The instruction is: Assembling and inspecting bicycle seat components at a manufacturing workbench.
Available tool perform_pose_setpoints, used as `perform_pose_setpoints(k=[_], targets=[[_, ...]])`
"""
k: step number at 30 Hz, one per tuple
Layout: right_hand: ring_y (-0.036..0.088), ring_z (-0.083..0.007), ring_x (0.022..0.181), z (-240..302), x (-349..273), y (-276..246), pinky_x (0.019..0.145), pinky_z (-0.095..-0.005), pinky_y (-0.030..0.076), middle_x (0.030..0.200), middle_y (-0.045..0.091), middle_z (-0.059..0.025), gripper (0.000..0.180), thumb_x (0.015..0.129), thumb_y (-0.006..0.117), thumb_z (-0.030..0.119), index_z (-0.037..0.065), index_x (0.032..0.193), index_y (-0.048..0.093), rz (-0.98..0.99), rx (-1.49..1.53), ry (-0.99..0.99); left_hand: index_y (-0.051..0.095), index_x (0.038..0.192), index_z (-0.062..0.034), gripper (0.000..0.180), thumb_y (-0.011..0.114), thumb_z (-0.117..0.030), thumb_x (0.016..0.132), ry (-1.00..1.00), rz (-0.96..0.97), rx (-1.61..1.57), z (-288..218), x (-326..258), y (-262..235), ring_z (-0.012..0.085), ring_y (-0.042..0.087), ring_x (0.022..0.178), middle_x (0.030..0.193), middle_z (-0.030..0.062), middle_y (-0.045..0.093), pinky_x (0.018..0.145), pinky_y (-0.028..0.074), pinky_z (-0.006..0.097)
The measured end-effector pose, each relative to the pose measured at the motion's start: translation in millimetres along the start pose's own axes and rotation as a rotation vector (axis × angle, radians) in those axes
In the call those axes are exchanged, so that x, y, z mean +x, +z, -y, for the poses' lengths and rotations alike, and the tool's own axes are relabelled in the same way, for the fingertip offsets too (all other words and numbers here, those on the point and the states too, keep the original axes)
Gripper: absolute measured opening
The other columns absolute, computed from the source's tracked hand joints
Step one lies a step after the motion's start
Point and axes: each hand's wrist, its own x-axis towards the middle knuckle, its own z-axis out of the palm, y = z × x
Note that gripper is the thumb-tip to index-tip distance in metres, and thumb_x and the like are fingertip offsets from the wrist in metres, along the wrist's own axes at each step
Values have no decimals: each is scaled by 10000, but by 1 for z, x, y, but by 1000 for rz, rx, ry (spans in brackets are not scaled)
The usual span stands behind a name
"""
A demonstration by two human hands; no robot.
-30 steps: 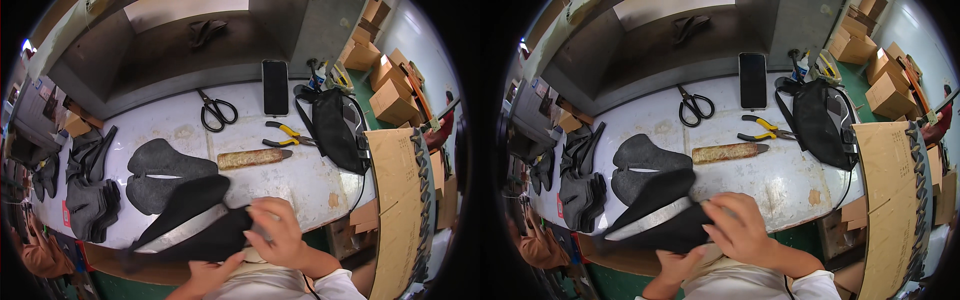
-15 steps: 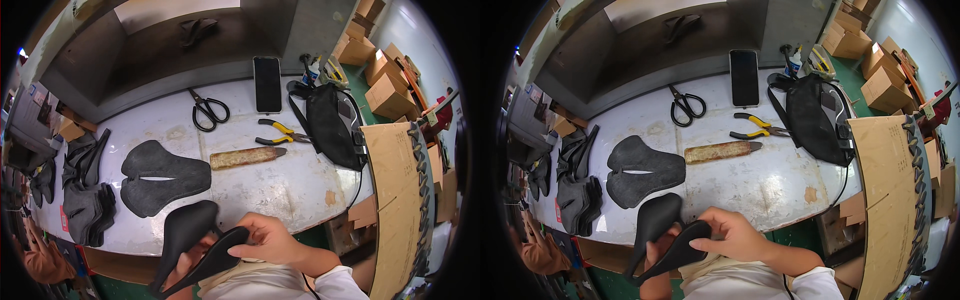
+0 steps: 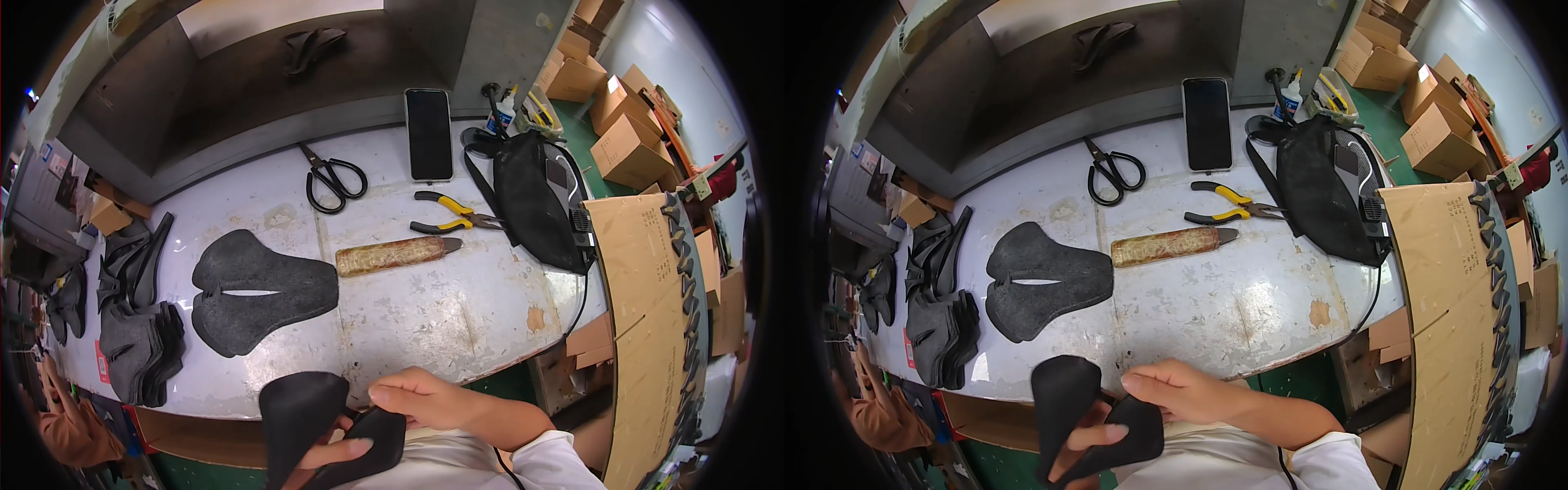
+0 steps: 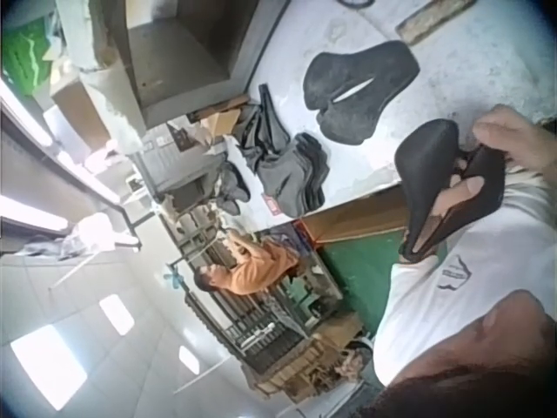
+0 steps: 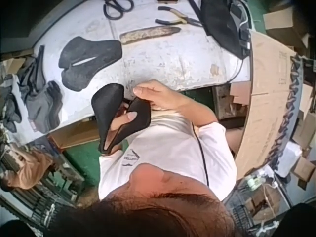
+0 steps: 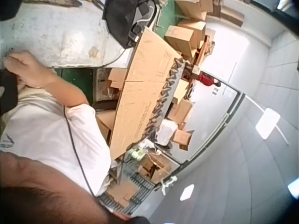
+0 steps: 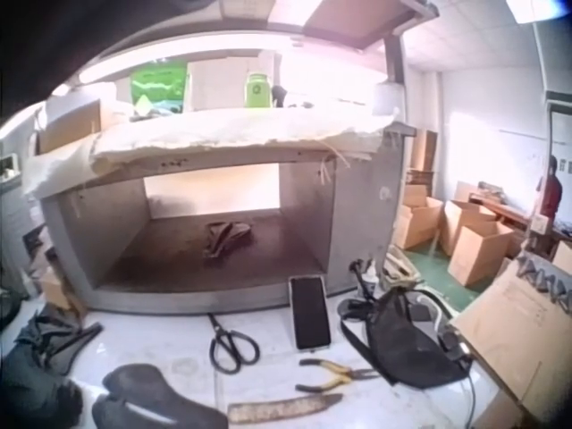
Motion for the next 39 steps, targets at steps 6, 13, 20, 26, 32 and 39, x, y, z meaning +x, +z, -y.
perform_pose_setpoints(k=[6,13,20,26,32,39], targets=[[446,-76,585,-14,11,-4,514,-252,350,694,476,43,426,1047,394,397,64,822,536,-154,101,-207,571,1118,64,352,699,-124,850,141,-157,-372,-18,9,34,182,659,884,960,134,674,822,523,303],[424,-68,599,0,-1,2,518,-266,348,656,434,22,292,1031,469,219,26,814,486,-270,-562,-313,589,1099,76,342,677,-165,872,140,-393,-223,-25,2,47,189,647,916,990,165,669,849,513,317],[384,-38,590,-20,11,17,517,-230,305,648,421,47,314,1040,451,248,49,802,496,-515,-649,-677,608,1121,33,301,643,-161,894,174,-77,-583,-10,19,43,172,658,892,979,128,680,817,522,281],[380,-42,636,-13,-1,6,561,-211,320,701,428,61,337,1055,412,273,63,810,508,-327,-624,-451,590,1103,23,286,598,-199,923,274,-233,-454,-26,25,43,184,662,925,982,138,675,832,533,299],[377,-22,708,-28,2,10,584,-213,319,756,442,75,294,1052,431,230,65,814,486,-260,-238,-334,597,1048,17,243,602,-189,921,312,-299,-450,-16,25,44,157,651,839,905,108,670,760,527,286],[382,-29,618,-25,-8,9,515,-227,309,705,451,45,310,1037,465,286,59,833,520,-293,-628,-444,620,959,-16,229,565,-238,945,354,-285,-554,-23,31,54,136,628,741,828,67,654,682,508,264]])
